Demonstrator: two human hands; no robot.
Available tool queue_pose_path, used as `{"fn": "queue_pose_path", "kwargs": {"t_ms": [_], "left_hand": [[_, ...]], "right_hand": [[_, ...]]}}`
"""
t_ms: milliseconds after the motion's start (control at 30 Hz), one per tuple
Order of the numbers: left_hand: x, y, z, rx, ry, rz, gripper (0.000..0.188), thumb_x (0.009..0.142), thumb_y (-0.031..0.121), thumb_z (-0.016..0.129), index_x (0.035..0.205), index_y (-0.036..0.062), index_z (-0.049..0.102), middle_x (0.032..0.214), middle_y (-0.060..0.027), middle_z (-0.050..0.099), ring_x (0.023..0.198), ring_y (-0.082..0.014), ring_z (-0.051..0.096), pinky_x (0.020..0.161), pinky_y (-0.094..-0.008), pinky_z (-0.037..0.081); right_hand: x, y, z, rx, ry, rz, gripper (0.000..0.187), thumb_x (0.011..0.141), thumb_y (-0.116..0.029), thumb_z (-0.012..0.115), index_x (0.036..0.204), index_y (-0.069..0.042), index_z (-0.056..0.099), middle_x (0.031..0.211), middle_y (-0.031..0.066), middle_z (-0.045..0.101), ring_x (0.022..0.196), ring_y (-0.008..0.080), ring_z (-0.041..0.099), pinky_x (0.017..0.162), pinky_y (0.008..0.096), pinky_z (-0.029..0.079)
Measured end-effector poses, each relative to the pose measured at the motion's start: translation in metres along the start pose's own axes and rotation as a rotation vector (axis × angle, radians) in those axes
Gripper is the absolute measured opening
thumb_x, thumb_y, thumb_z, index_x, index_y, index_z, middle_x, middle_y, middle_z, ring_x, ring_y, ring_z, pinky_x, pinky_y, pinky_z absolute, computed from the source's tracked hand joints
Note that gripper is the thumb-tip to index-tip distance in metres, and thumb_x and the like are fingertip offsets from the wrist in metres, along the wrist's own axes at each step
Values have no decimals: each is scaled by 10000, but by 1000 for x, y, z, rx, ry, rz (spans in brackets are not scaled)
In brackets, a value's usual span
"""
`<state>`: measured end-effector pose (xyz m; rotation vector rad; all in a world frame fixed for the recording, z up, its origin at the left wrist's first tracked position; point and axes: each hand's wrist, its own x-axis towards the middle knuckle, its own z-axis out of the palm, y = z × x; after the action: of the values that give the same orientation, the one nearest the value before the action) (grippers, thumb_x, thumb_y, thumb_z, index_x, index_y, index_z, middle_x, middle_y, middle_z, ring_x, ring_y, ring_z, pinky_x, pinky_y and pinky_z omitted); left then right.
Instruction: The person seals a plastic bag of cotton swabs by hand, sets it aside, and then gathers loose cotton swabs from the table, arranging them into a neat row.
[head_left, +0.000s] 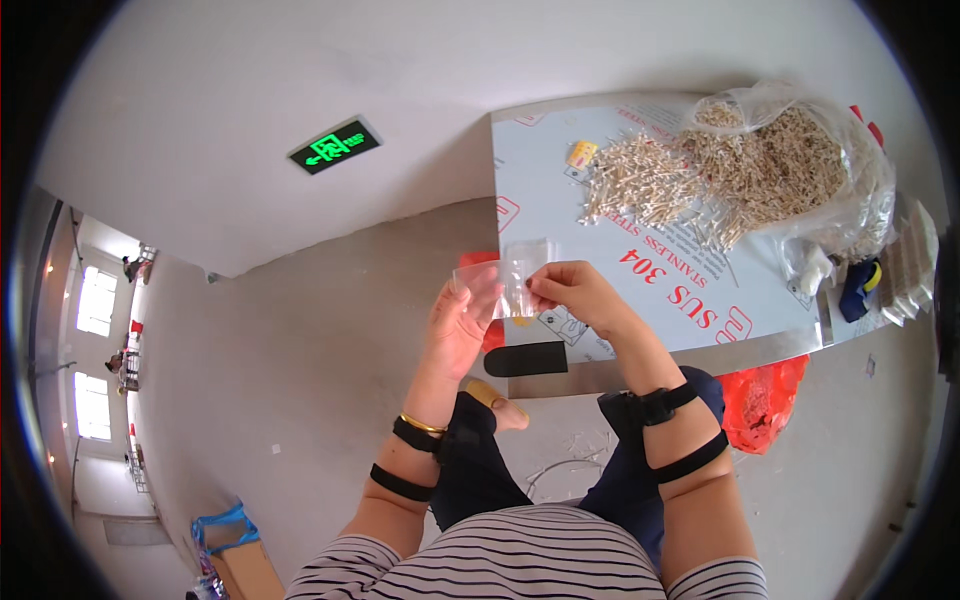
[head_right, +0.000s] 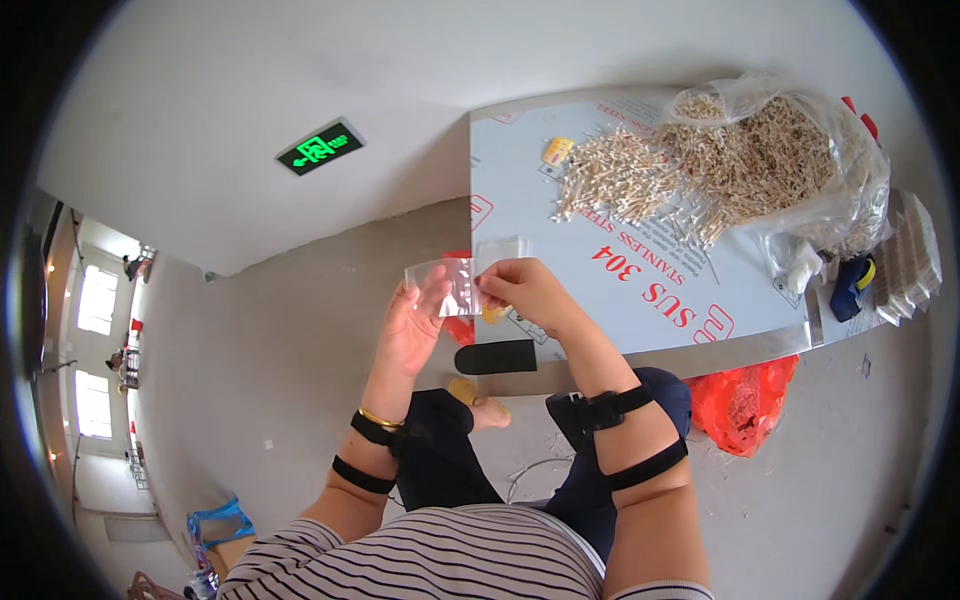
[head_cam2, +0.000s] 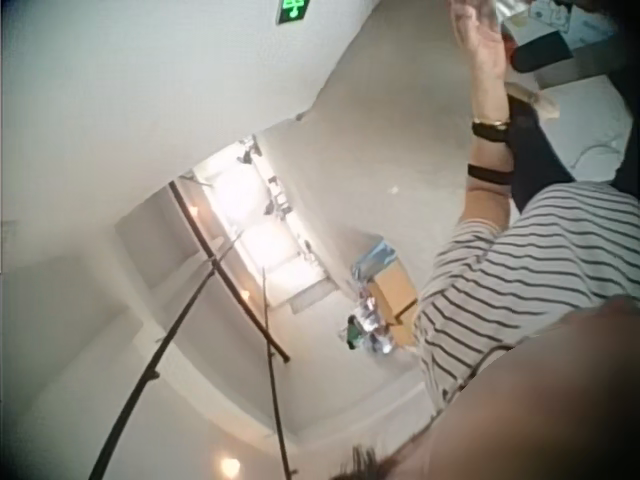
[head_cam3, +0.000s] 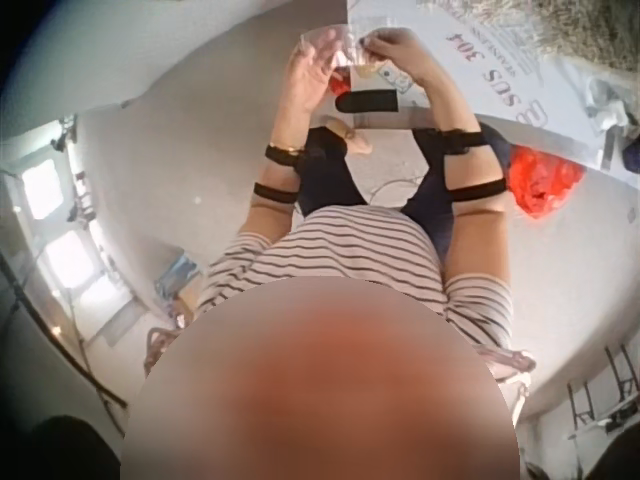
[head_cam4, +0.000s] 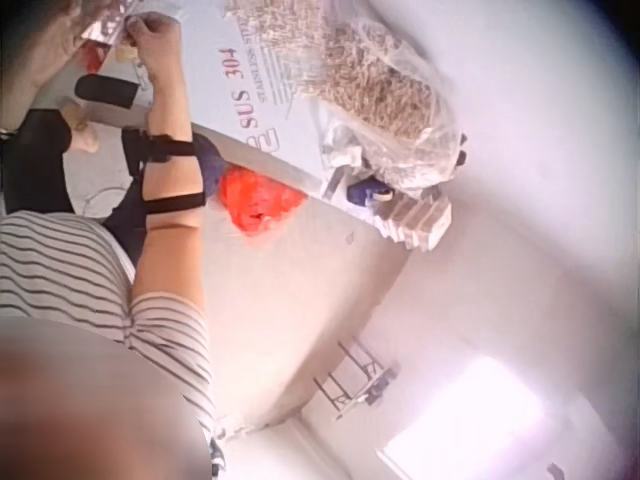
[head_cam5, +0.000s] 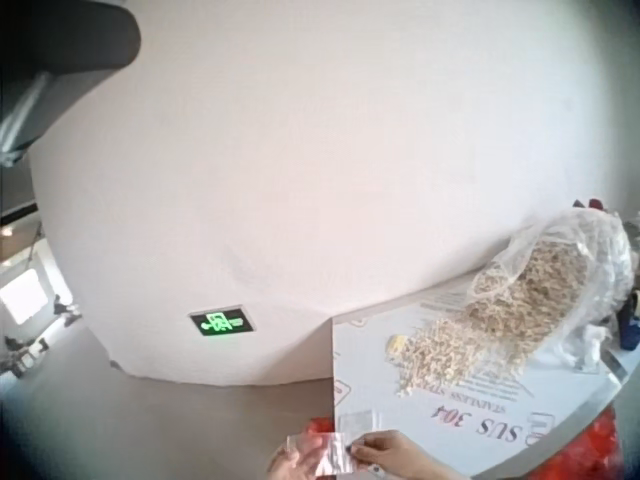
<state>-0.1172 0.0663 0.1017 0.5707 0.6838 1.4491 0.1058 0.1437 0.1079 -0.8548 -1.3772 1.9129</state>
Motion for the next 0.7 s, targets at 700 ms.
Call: {"fn": "queue_pose_path", "kwargs": {"t_ms": [700], "left_hand": [[-132,20,0,596,340,37,335,975,357,691,918,27,677,851,-53,720,721,-125,694,665,-245,544]], "right_hand": [[-27,29,118,-336,-330,-226,196,960,-125,686,808,-37,600,712,-12,582,657,73,508,599,241,409]]}}
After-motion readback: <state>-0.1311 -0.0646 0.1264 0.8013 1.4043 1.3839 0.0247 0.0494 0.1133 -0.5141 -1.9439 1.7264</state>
